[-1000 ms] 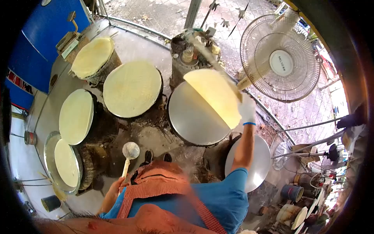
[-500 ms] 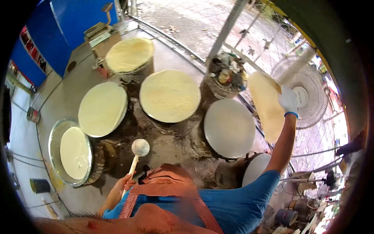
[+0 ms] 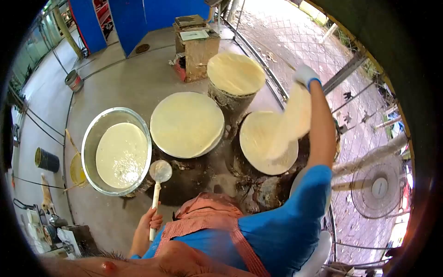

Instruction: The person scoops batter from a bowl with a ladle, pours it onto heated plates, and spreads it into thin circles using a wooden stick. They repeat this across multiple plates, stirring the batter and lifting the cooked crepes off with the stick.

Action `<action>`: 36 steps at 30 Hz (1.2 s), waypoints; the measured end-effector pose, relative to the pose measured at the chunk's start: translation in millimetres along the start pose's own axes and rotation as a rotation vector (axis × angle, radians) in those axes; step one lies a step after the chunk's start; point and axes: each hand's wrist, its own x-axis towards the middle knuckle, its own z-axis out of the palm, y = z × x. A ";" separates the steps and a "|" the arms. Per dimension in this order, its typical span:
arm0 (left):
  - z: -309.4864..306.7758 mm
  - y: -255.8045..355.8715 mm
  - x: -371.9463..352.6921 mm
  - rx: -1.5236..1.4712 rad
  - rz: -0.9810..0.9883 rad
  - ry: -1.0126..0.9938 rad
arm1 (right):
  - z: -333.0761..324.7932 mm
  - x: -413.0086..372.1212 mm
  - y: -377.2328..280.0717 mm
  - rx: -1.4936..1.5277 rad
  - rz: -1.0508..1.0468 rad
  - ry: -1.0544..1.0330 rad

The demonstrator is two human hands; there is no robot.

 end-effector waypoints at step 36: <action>34.3 0.5 45.9 -0.801 0.322 -0.265 | 269.1 50.1 -215.5 1.453 -0.014 0.093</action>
